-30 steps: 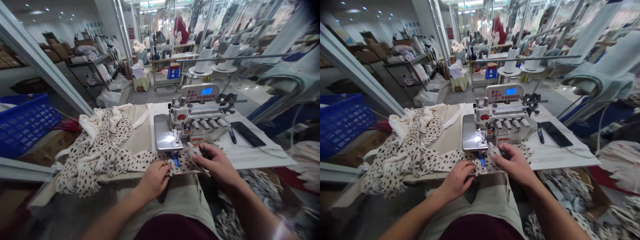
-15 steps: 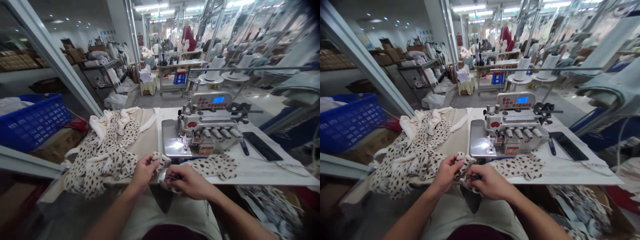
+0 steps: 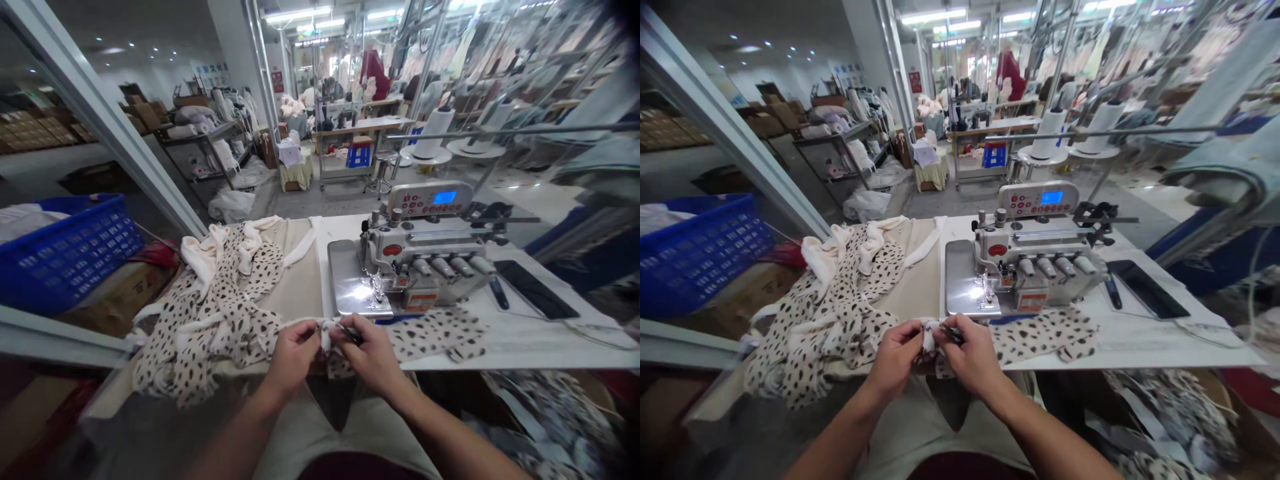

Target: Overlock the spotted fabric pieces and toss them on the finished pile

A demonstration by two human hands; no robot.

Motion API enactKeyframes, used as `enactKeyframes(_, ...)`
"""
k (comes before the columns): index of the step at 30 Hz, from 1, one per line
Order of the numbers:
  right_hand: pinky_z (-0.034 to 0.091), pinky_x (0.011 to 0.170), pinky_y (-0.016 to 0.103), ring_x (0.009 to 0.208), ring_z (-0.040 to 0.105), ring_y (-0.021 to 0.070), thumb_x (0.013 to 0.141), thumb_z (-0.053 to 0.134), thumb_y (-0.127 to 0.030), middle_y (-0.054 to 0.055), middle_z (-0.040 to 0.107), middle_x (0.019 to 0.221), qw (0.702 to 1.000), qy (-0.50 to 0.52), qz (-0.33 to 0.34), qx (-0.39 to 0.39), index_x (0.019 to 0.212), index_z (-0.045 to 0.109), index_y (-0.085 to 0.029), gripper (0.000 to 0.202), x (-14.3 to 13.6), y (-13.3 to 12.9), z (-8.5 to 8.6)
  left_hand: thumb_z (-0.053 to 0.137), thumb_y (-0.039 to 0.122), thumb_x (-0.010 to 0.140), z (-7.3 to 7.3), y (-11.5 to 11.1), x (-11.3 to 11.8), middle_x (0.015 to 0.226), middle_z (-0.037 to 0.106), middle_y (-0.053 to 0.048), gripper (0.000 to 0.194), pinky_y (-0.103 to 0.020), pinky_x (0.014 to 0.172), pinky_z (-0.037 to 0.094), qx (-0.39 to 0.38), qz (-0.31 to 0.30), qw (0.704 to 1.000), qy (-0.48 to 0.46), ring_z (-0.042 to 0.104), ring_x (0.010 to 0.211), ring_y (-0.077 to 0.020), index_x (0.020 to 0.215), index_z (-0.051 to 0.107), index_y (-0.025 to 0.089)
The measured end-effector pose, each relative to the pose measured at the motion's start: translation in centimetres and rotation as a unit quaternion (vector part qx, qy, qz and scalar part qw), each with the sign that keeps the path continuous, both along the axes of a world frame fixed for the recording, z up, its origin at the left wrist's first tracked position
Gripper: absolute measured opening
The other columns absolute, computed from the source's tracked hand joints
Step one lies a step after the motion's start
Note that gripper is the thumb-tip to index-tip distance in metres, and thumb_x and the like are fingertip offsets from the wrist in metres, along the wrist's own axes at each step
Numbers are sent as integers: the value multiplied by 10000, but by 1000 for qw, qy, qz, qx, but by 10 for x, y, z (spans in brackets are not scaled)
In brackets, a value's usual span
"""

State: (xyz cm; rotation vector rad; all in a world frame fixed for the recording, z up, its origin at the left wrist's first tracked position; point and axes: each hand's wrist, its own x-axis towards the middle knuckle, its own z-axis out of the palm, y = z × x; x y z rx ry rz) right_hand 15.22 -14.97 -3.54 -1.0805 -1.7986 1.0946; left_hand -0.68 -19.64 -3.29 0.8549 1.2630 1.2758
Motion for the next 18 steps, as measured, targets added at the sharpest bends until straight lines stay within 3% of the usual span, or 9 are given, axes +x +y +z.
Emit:
enactKeyframes(9, 402, 576, 224, 591, 532, 127, 871, 628, -376, -31, 599, 635, 1000, 0, -9, 7, 750, 592, -198, 218, 0, 1, 1, 639, 352, 875, -3, -1, -6, 679, 523, 3, 251, -208, 561, 418, 40, -59, 997, 14, 475, 611, -105, 752, 660, 134)
enactKeyframes(14, 409, 573, 230, 594, 545, 131, 846, 646, -324, -29, 604, 627, 1000, -8, -4, 14, 727, 592, -198, 182, 1, 2, 1, 677, 414, 863, -4, 0, -7, 679, 520, 3, 320, -204, 579, 409, 52, -88, 993, 56, 481, 641, -107, 718, 654, 130)
enactKeyframes(18, 471, 621, 249, 667, 605, 153, 845, 645, -252, 1, 662, 739, 998, -16, 1, 66, 828, 634, -199, 57, 6, -1, -4, 771, 458, 782, -5, 1, -8, 614, 572, 11, 350, -180, 502, 376, -19, -37, 997, 67, 472, 544, -81, 776, 706, 114)
